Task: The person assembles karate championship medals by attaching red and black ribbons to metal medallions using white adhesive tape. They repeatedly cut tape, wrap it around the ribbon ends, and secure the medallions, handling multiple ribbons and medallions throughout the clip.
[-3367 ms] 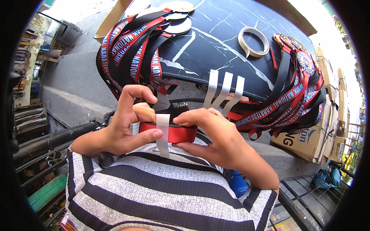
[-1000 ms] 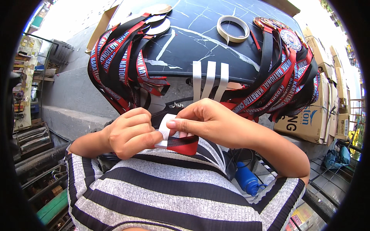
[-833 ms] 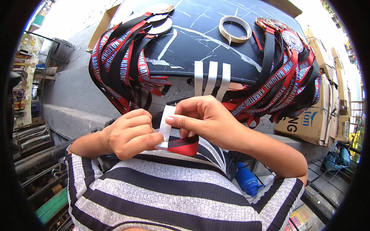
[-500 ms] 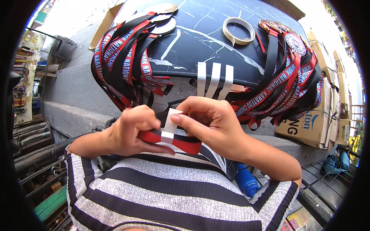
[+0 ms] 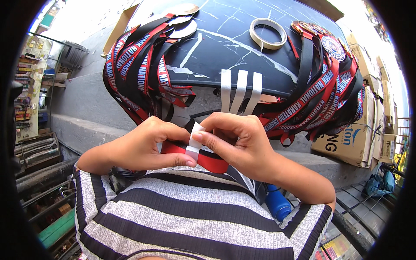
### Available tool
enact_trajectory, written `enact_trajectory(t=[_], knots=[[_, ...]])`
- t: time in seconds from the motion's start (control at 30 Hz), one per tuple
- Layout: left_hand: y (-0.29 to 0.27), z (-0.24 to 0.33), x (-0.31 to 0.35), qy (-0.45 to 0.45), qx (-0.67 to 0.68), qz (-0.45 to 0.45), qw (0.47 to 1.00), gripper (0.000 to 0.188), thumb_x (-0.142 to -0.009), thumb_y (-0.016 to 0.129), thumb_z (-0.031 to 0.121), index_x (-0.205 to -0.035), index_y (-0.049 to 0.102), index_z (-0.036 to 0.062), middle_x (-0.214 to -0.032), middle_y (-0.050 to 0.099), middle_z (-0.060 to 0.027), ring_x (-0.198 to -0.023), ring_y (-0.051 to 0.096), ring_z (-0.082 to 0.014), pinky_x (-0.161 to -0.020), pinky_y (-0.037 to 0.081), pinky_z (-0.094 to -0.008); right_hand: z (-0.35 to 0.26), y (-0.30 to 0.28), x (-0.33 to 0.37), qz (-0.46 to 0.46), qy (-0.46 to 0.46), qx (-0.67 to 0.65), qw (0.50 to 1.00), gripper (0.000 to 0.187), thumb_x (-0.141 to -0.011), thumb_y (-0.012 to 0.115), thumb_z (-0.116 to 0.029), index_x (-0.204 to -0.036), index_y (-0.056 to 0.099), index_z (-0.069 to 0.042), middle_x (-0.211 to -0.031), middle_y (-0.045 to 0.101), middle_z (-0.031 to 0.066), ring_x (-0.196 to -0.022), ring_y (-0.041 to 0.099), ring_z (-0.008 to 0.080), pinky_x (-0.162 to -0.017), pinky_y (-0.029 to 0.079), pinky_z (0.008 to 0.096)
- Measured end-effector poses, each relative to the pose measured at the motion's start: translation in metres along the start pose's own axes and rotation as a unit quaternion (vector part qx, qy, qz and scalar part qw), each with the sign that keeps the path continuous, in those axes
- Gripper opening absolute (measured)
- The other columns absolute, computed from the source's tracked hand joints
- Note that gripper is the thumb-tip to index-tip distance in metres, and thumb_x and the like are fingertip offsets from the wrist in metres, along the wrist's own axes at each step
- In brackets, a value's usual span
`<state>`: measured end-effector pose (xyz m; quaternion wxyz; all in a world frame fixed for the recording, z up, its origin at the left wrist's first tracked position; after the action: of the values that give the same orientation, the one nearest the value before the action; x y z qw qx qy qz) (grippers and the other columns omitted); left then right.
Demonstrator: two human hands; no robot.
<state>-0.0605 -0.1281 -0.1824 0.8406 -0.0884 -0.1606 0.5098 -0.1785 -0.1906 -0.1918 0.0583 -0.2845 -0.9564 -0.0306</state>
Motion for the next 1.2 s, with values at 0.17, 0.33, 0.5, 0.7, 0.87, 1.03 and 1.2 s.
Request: enact_trajectory(t=[0.17,0.33,0.5,0.7,0.87,1.03,1.2], knots=[[0.001,0.0,-0.004,0.017,-0.012,-0.002,1.0,0.028,-0.084,0.08,0.018,-0.094,0.069,-0.005,-0.074,0.065,-0.0149,-0.065,0.065,-0.0191,-0.057,0.046,-0.0302,-0.004,-0.003,0.002,-0.003,-0.002,0.047,0.999,0.013,-0.094,0.068,-0.008,-0.099,0.071,0.004,-0.089,0.07,0.006,-0.069,0.061,0.0052,-0.06,0.048,0.0201],[0.001,-0.003,-0.002,0.021,0.023,0.003,1.0,0.027,-0.087,0.077,0.017,-0.099,0.069,-0.0048,-0.077,0.066,-0.0134,-0.068,0.063,-0.0135,-0.059,0.046,-0.0293,-0.015,-0.002,0.003,-0.01,-0.067,0.073,0.995,0.011,-0.094,0.068,-0.006,-0.098,0.071,0.004,-0.088,0.071,0.0078,-0.07,0.064,0.0067,-0.061,0.05,0.0212],[0.004,-0.009,-0.008,0.027,0.12,0.022,0.992,0.034,-0.094,0.071,0.03,-0.096,0.066,-0.0038,-0.069,0.052,-0.0027,-0.066,0.041,-0.0047,-0.055,0.037,-0.028,-0.008,-0.005,0.001,0.006,-0.098,0.064,0.993,0.01,-0.093,0.069,-0.005,-0.099,0.071,0.002,-0.079,0.067,0.0016,-0.064,0.052,0.0003,-0.055,0.041,0.02],[0.021,-0.032,-0.009,-0.101,0.123,-0.104,0.982,0.042,-0.099,0.061,0.038,-0.098,0.068,-0.0036,-0.077,0.065,-0.0036,-0.068,0.06,-0.0074,-0.062,0.048,-0.0255,0.008,0.001,-0.003,-0.018,-0.086,0.04,0.995,0.01,-0.095,0.067,-0.006,-0.1,0.069,0.003,-0.08,0.067,0.0028,-0.075,0.056,0.0018,-0.064,0.047,0.0208],[0.033,-0.04,-0.02,-0.096,0.224,-0.09,0.966,0.042,-0.102,0.057,0.039,-0.096,0.069,-0.0008,-0.077,0.063,-0.0003,-0.063,0.053,-0.0056,-0.061,0.045,-0.0242,-0.011,-0.008,-0.001,-0.022,-0.175,0.17,0.97,0.012,-0.089,0.07,-0.006,-0.1,0.07,-0.002,-0.084,0.068,0.0094,-0.072,0.068,0.0219,-0.065,0.052,0.029],[0.045,-0.054,-0.026,-0.113,0.294,-0.08,0.946,0.031,-0.104,0.055,0.028,-0.109,0.067,-0.0002,-0.097,0.068,-0.0011,-0.078,0.054,-0.0039,-0.071,0.046,-0.0219,-0.032,-0.01,0.01,0.011,-0.289,0.348,0.892,0.02,-0.086,0.073,-0.01,-0.105,0.07,-0.009,-0.102,0.066,0.0069,-0.092,0.065,0.026,-0.076,0.053,0.0383],[0.047,-0.046,-0.022,-0.014,0.341,-0.104,0.934,0.036,-0.106,0.051,0.031,-0.127,0.05,0.0028,-0.095,0.051,0.0015,-0.088,0.047,-0.0057,-0.078,0.042,-0.025,-0.029,-0.003,0.011,-0.019,-0.29,0.331,0.898,0.027,-0.084,0.072,-0.006,-0.111,0.069,-0.005,-0.106,0.066,0.0061,-0.096,0.064,0.0266,-0.084,0.051,0.0379]])
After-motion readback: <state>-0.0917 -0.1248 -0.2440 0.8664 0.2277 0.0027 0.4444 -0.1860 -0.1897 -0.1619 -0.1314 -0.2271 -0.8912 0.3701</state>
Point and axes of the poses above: each hand's wrist, its own x-axis away from the middle knuckle, its own y-axis out of the palm, z = x × y, the point moved 8 cm from there along -x, towards the middle knuckle
